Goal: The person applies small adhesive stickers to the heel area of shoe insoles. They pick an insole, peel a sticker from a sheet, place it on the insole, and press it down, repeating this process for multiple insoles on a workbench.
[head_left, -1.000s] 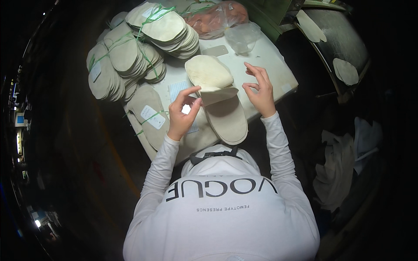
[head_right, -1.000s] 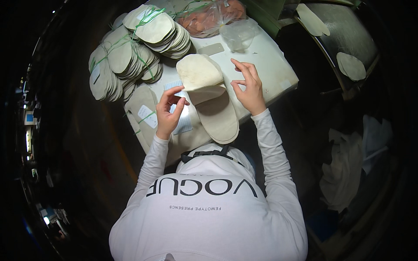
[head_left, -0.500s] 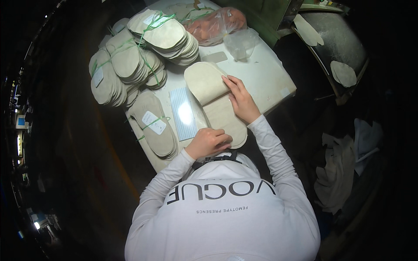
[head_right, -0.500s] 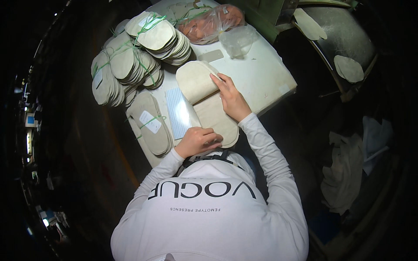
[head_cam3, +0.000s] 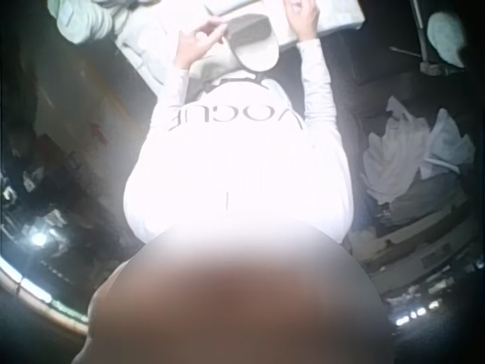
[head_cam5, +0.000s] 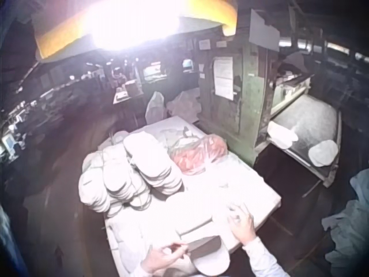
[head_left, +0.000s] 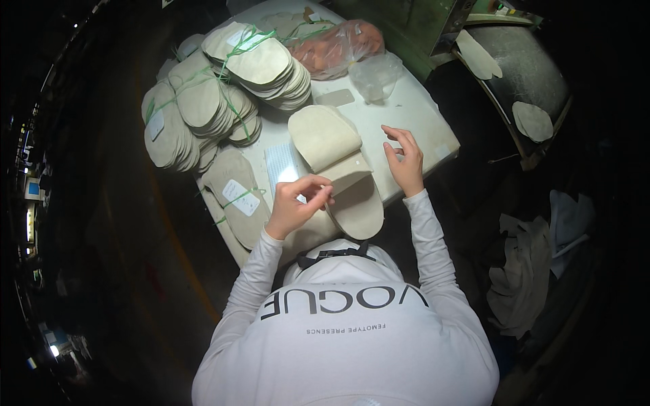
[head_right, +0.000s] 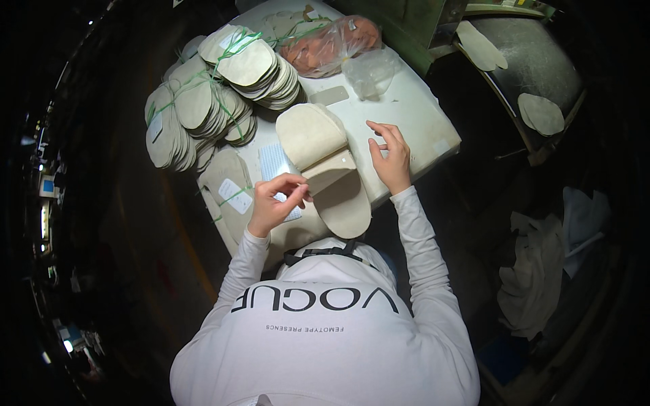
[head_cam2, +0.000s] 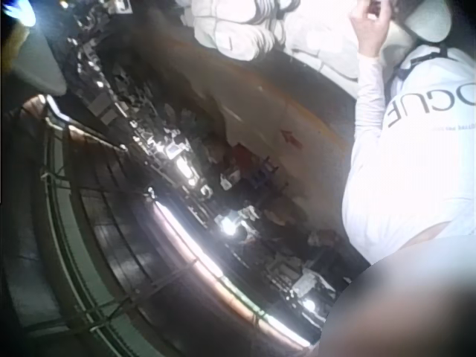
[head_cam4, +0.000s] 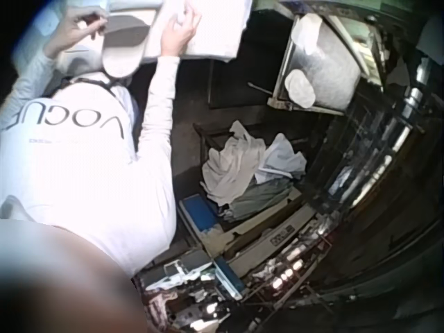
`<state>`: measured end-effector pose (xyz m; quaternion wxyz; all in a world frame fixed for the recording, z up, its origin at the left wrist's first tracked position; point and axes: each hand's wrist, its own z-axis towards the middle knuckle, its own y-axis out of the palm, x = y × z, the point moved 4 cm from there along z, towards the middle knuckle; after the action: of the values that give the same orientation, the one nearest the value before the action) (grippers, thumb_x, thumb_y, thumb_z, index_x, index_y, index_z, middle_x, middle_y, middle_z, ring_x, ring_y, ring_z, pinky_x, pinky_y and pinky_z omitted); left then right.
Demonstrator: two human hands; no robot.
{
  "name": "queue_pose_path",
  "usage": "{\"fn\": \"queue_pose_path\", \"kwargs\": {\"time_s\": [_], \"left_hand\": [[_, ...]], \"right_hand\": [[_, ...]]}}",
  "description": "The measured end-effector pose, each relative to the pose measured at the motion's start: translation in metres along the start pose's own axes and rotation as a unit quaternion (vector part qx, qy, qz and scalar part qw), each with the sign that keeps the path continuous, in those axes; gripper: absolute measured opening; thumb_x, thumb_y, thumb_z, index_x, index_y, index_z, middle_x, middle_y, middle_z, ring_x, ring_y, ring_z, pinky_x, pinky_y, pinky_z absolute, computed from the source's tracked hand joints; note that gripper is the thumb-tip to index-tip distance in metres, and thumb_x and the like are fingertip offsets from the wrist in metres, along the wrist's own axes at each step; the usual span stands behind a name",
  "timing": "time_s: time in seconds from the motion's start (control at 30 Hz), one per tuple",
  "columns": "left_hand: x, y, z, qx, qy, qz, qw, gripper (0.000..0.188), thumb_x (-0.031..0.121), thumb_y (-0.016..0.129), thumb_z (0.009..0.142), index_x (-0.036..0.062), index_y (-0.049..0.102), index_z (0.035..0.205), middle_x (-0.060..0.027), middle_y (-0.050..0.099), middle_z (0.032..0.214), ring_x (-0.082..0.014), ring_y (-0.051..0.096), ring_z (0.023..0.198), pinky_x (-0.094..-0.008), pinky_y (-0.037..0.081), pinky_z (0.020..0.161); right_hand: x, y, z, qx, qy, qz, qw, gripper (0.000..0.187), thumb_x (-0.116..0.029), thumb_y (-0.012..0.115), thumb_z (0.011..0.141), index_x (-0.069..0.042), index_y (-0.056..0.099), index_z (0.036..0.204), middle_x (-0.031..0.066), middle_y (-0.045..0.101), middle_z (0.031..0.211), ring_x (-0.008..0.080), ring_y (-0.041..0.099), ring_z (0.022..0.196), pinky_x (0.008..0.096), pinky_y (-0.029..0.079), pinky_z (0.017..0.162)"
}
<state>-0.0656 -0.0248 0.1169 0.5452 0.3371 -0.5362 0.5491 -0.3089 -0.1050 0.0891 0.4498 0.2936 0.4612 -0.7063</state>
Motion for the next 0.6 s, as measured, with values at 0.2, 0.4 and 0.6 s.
{"fn": "queue_pose_path", "kwargs": {"time_s": [0.2,0.4,0.6], "left_hand": [[-0.055,-0.1,0.012,0.315,-0.083,0.045,0.944,0.031,0.013,0.062,0.093,0.0,0.059,0.122,-0.0177,0.067,0.117,-0.0262,0.07,0.096,-0.0314,0.054,0.078],[-0.127,-0.077,-0.008,0.162,-0.269,0.538,0.782,0.064,0.035,0.079,0.076,0.0,0.058,0.125,-0.0144,0.072,0.085,-0.032,0.071,0.082,-0.0403,0.054,0.075],[-0.146,-0.072,-0.016,0.173,-0.288,0.305,0.891,0.044,0.023,0.081,0.073,0.0001,0.065,0.107,-0.0181,0.069,0.091,-0.0306,0.068,0.084,-0.0391,0.054,0.076]], "right_hand": [[0.002,0.024,0.011,-0.037,0.066,-0.051,0.996,0.027,-0.018,0.066,0.088,-0.009,0.069,0.114,0.0102,0.064,0.109,0.0271,0.06,0.107,0.0362,0.052,0.087],[-0.005,0.087,0.049,-0.105,0.086,-0.175,0.975,0.051,-0.043,0.075,0.079,-0.003,0.067,0.109,0.0188,0.06,0.112,0.0372,0.047,0.118,0.0445,0.042,0.1],[-0.016,0.107,0.062,-0.059,-0.085,-0.148,0.984,0.045,-0.03,0.08,0.075,-0.001,0.06,0.104,0.0159,0.059,0.11,0.0361,0.05,0.11,0.0427,0.042,0.096]]}}
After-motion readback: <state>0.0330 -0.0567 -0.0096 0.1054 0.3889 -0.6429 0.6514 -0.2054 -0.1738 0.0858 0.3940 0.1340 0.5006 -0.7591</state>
